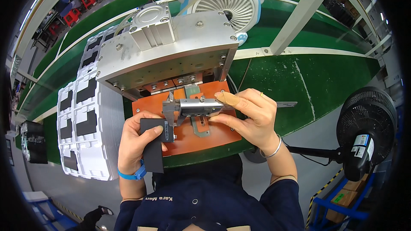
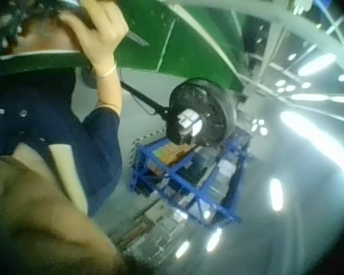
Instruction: Inspecting and pressing small rectangular components using an industrial machine and a digital caliper.
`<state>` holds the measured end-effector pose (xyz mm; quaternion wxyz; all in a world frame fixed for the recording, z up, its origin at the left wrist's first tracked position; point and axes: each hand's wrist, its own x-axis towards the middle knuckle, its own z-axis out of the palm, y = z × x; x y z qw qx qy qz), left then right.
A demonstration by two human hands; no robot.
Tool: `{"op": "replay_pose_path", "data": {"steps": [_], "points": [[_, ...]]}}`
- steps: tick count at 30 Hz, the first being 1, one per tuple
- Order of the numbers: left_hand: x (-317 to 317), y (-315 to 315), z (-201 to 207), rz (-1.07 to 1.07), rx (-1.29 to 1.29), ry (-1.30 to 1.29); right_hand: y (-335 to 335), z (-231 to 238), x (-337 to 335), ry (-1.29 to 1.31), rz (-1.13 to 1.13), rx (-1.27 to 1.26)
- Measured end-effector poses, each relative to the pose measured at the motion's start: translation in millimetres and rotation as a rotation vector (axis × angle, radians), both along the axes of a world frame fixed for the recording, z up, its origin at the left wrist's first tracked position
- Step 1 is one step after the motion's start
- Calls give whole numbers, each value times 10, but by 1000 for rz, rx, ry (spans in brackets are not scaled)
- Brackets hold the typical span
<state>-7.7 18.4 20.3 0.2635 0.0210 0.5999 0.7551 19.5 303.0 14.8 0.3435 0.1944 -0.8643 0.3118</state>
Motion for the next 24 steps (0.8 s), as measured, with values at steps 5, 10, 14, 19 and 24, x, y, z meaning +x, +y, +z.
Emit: {"op": "replay_pose_path", "data": {"steps": [5, 10, 14, 19, 24], "points": [[-6, 8, 11, 3, 12, -24, -2, 9, 14, 1, -5, 0], [-5, -3, -22, 10, 20, -5, 7, 24, 73, -21, 20, -48], [-9, -11, -3, -2, 18, -14, -14, 8, 80, -40, 45, -42], [1, -13, -9, 8, 39, -7, -32, 1, 71, -45, 45, -32], [-8, -3, 7, 10, 27, -12, -38, 6, 72, -41, 41, -34]]}}
